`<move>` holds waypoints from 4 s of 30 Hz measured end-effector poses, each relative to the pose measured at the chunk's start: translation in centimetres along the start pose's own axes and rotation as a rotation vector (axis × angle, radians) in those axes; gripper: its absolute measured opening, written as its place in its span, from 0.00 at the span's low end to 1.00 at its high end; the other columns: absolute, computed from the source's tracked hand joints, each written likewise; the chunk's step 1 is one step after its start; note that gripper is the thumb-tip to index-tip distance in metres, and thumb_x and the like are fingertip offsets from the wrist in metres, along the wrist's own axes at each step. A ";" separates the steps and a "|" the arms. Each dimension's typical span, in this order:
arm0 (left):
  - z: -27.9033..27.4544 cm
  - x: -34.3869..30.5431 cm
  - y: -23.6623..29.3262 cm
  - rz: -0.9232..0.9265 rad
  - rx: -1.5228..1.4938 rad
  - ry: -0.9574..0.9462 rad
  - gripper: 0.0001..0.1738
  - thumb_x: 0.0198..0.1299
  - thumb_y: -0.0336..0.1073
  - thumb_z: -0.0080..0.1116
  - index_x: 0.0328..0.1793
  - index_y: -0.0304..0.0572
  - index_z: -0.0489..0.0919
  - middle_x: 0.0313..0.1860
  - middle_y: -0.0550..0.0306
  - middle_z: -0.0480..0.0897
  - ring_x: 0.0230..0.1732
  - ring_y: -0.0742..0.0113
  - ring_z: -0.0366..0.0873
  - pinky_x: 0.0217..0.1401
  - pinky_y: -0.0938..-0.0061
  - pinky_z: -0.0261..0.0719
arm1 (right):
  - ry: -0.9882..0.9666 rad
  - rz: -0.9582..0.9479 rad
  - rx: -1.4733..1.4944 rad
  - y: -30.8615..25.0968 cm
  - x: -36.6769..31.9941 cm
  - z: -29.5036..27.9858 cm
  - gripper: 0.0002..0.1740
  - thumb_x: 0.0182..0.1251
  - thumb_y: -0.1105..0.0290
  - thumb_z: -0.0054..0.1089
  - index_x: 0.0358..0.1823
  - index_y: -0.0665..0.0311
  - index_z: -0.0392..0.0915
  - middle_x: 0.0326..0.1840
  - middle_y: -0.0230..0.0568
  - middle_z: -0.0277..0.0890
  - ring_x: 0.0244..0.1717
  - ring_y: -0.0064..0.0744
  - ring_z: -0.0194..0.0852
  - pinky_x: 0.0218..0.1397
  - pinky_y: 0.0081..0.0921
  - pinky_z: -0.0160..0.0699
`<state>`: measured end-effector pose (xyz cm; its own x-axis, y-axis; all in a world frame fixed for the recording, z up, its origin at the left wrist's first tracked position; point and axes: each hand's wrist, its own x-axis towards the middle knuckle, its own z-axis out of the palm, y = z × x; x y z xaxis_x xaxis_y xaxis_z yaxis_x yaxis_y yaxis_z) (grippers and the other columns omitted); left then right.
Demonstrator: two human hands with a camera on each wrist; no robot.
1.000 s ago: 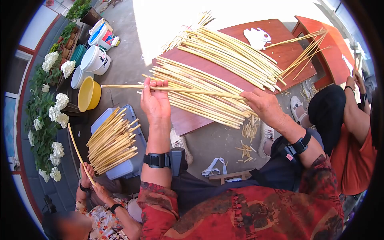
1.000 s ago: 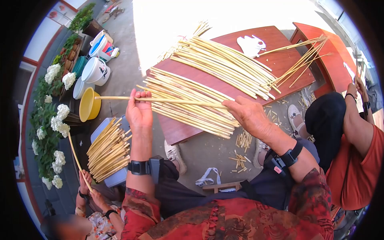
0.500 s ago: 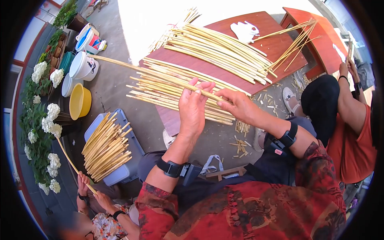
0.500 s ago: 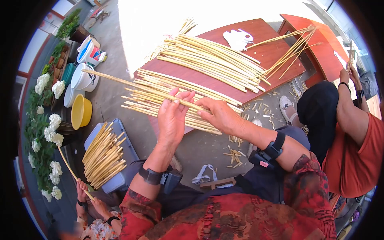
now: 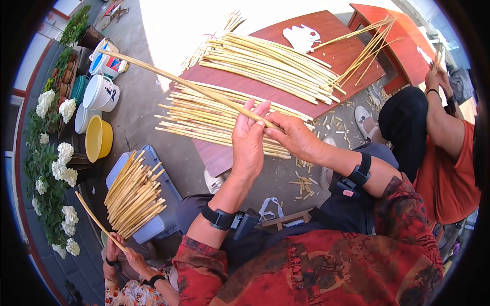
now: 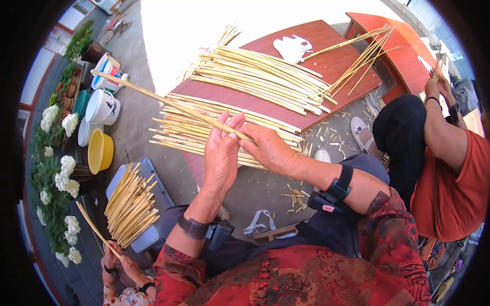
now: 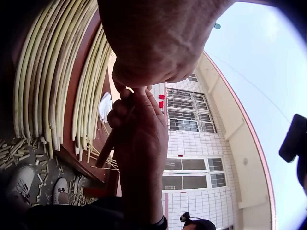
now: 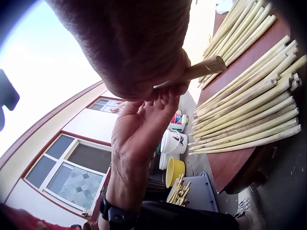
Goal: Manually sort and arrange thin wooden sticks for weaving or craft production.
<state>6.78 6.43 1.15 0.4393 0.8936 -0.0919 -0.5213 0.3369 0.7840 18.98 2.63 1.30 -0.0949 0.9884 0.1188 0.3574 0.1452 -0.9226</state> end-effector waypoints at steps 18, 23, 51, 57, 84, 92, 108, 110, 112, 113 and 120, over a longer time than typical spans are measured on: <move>-0.2 0.5 1.1 0.059 -0.079 0.067 0.22 0.63 0.32 0.36 0.62 0.27 0.54 0.52 0.40 0.68 0.53 0.56 0.68 0.58 0.65 0.66 | 0.013 0.076 0.161 0.1 -0.6 0.3 0.16 0.58 0.73 0.50 0.48 0.71 0.67 0.42 0.53 0.71 0.44 0.46 0.70 0.47 0.29 0.68; -0.4 0.8 1.9 0.063 -0.064 0.071 0.22 0.63 0.33 0.37 0.61 0.27 0.55 0.51 0.40 0.68 0.52 0.56 0.69 0.58 0.66 0.67 | -0.033 0.061 0.042 -0.4 -0.6 -0.2 0.18 0.61 0.75 0.48 0.53 0.70 0.65 0.42 0.42 0.70 0.38 0.25 0.68 0.44 0.21 0.68; -1.0 0.5 2.9 0.126 -0.057 0.104 0.23 0.64 0.35 0.37 0.61 0.27 0.55 0.55 0.37 0.66 0.57 0.53 0.66 0.60 0.63 0.66 | 0.072 -0.143 -0.311 -0.6 -0.7 -0.3 0.17 0.56 0.76 0.52 0.49 0.66 0.67 0.39 0.49 0.70 0.40 0.46 0.71 0.41 0.31 0.70; -1.3 0.2 2.5 0.149 -0.080 0.132 0.23 0.64 0.34 0.38 0.61 0.27 0.54 0.55 0.37 0.66 0.56 0.53 0.66 0.60 0.63 0.66 | 0.057 -0.134 -0.374 -0.9 -0.7 -0.4 0.17 0.54 0.77 0.53 0.48 0.65 0.68 0.35 0.47 0.70 0.37 0.45 0.71 0.37 0.31 0.71; -0.5 0.5 1.6 0.086 -0.061 0.103 0.24 0.63 0.34 0.38 0.62 0.27 0.53 0.58 0.38 0.64 0.59 0.53 0.63 0.61 0.63 0.63 | 0.150 -0.243 -0.510 -0.7 -0.3 -1.1 0.21 0.48 0.79 0.56 0.47 0.62 0.69 0.33 0.44 0.68 0.33 0.42 0.71 0.33 0.31 0.72; -1.2 0.5 1.9 0.154 -0.055 0.140 0.25 0.63 0.33 0.38 0.63 0.27 0.51 0.58 0.38 0.63 0.60 0.52 0.63 0.61 0.63 0.63 | 0.141 -0.272 -0.592 -0.4 -0.8 -1.3 0.19 0.48 0.78 0.55 0.46 0.63 0.70 0.32 0.43 0.68 0.33 0.41 0.71 0.32 0.30 0.72; -1.4 0.5 2.7 0.077 -0.149 0.103 0.25 0.62 0.32 0.38 0.62 0.27 0.52 0.60 0.36 0.61 0.63 0.50 0.59 0.63 0.61 0.60 | 0.154 -0.445 -0.677 -0.8 -0.4 -1.8 0.23 0.46 0.78 0.51 0.49 0.65 0.69 0.34 0.41 0.69 0.34 0.38 0.69 0.33 0.29 0.72; -1.2 0.5 2.7 0.067 -0.148 0.103 0.25 0.62 0.31 0.39 0.63 0.27 0.52 0.60 0.37 0.61 0.63 0.50 0.59 0.63 0.61 0.61 | 0.158 -0.420 -0.655 -0.8 -0.5 -1.7 0.23 0.46 0.79 0.52 0.48 0.64 0.69 0.34 0.43 0.69 0.35 0.40 0.70 0.34 0.30 0.72; -1.0 0.4 2.7 0.058 -0.148 0.104 0.25 0.62 0.31 0.39 0.63 0.27 0.52 0.60 0.37 0.61 0.62 0.51 0.59 0.62 0.62 0.61 | 0.167 -0.363 -0.606 -0.8 -0.6 -1.5 0.22 0.47 0.79 0.53 0.48 0.64 0.69 0.34 0.44 0.68 0.35 0.41 0.70 0.34 0.31 0.72; -0.7 0.4 2.6 0.059 -0.109 0.079 0.25 0.61 0.30 0.39 0.63 0.27 0.51 0.60 0.37 0.62 0.62 0.51 0.60 0.62 0.62 0.62 | 0.175 -0.307 -0.558 -0.8 -0.5 -1.4 0.21 0.47 0.79 0.54 0.47 0.64 0.69 0.34 0.45 0.68 0.36 0.42 0.70 0.35 0.32 0.72; 0.1 0.0 1.4 0.010 -0.035 0.035 0.25 0.61 0.29 0.40 0.63 0.26 0.51 0.58 0.38 0.63 0.59 0.53 0.63 0.62 0.65 0.62 | 0.165 -0.285 -0.537 -0.8 -0.4 -1.6 0.19 0.48 0.80 0.54 0.45 0.64 0.69 0.33 0.44 0.67 0.37 0.44 0.69 0.35 0.33 0.71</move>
<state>6.15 6.90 2.29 0.4086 0.9065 -0.1062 -0.5508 0.3377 0.7633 20.20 2.16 2.54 -0.1259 0.8954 0.4271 0.7599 0.3638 -0.5387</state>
